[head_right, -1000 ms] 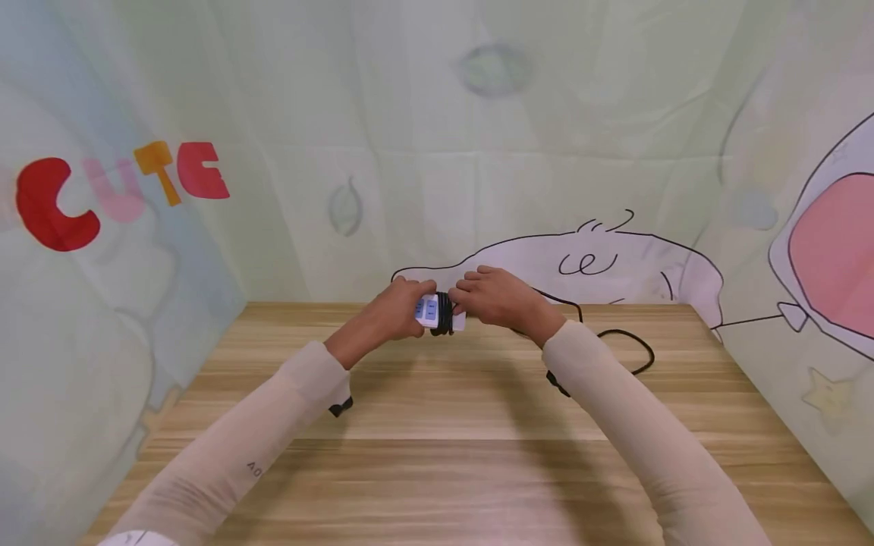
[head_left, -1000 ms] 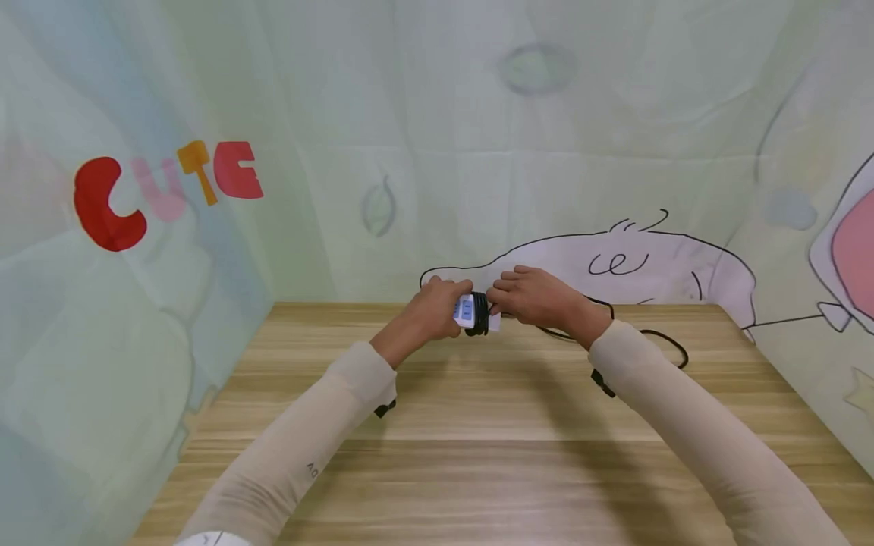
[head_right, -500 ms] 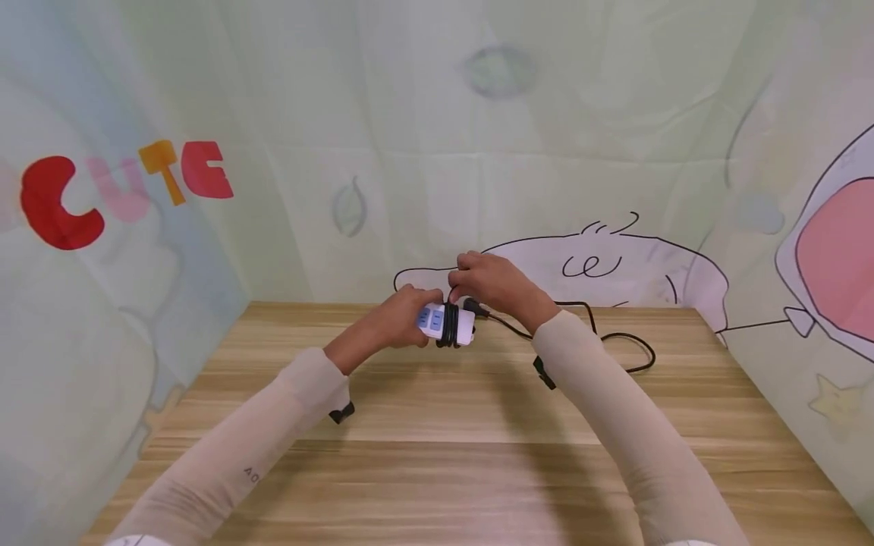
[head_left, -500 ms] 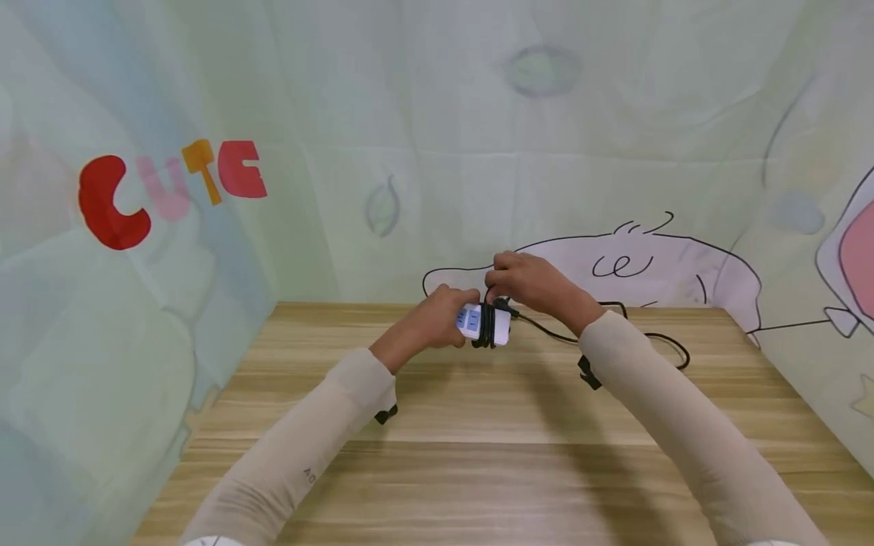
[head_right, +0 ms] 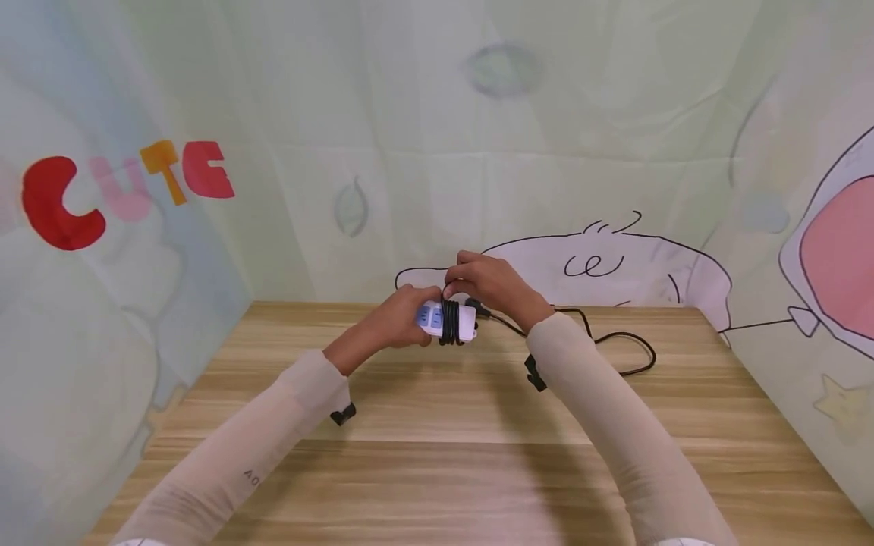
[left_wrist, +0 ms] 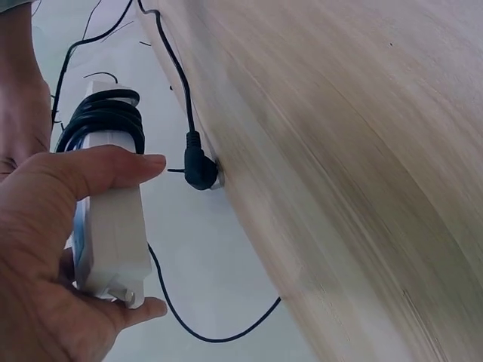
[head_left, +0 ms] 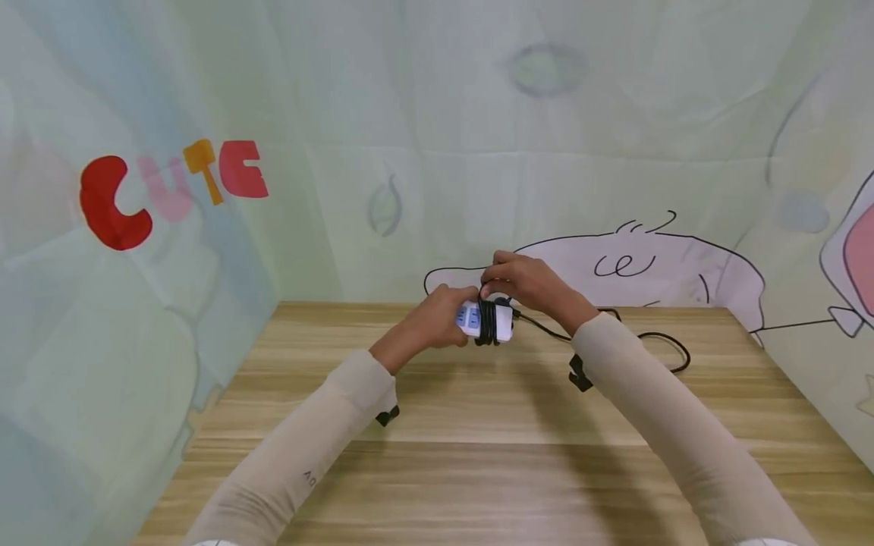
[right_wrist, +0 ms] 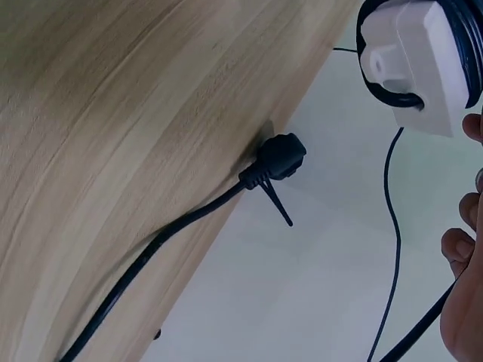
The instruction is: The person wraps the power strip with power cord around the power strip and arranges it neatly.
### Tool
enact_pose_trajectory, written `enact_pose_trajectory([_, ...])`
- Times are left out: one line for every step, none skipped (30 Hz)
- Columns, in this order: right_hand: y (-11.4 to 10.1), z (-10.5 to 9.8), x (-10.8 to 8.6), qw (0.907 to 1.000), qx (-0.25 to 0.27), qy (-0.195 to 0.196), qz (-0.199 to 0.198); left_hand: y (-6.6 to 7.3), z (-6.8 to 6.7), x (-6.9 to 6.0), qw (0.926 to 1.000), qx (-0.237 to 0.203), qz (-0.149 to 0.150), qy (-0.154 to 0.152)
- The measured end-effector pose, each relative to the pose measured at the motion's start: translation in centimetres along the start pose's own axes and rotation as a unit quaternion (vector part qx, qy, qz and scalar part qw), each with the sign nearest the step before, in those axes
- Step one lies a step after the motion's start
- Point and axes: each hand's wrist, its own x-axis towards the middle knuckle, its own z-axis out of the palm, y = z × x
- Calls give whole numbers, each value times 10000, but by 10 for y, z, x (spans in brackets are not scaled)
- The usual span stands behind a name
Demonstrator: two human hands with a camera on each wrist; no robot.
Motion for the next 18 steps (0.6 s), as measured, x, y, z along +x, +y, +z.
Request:
enact_pose_trajectory([-1,0,0,10000,23,-1,50,1,0,0,10000,-53,-20,-2])
enact_pose_trajectory([-2,0,0,10000,26,16,81,1,-1,0,9999,-117,-35,-6])
enact_pose_trajectory([-3,0,0,9999,20,45,99,1,-1,0,9998,-166,-60,-4])
enact_pose_trajectory([-4,0,0,9999,8,95,90,1,-1,0,9997,-214,-92,-8])
enact_pose_trajectory([-5,-1,1,9999,-4,145,72,0,-1,0,9995,-275,-122,-9])
enact_pose_trajectory([-7,-1,1,9998,-26,206,31,0,-1,0,9994,-322,-159,-16])
enact_pose_trajectory([-9,-1,2,9996,-61,272,-16,-1,-1,0,9991,-367,-201,-19])
enact_pose_trajectory([-10,-2,3,9994,-85,342,-69,-2,-1,0,9989,-390,-241,-27])
enact_pose_trajectory([-13,-2,3,9990,-99,413,-118,-3,-1,0,9989,-377,-278,-27])
enact_pose_trajectory([-14,-2,4,9986,-95,483,-186,-4,-1,1,9988,-379,-312,-48])
enact_pose_trajectory([-17,-3,5,9981,-104,541,-261,-5,-1,1,9987,-374,-329,-56])
enact_pose_trajectory([-18,-3,5,9975,-115,605,-346,-6,-1,2,9988,-330,-342,-65])
enact_pose_trajectory([-19,-2,6,9968,-149,666,-422,-6,0,2,9988,-303,-363,-90])
enact_pose_trajectory([-20,-2,7,9961,-172,713,-485,-6,0,3,9990,-254,-365,-110])
enact_pose_trajectory([-21,-1,7,9956,-220,755,-515,-6,1,3,9991,-219,-354,-116])
enact_pose_trajectory([-20,-1,7,9954,-272,777,-492,-6,2,4,9991,-220,-342,-125])
enact_pose_trajectory([-19,0,7,9955,-329,784,-423,-6,2,4,9992,-202,-332,-114])
enact_pose_trajectory([-17,2,6,9960,-362,769,-288,-5,2,4,9993,-197,-309,-96])
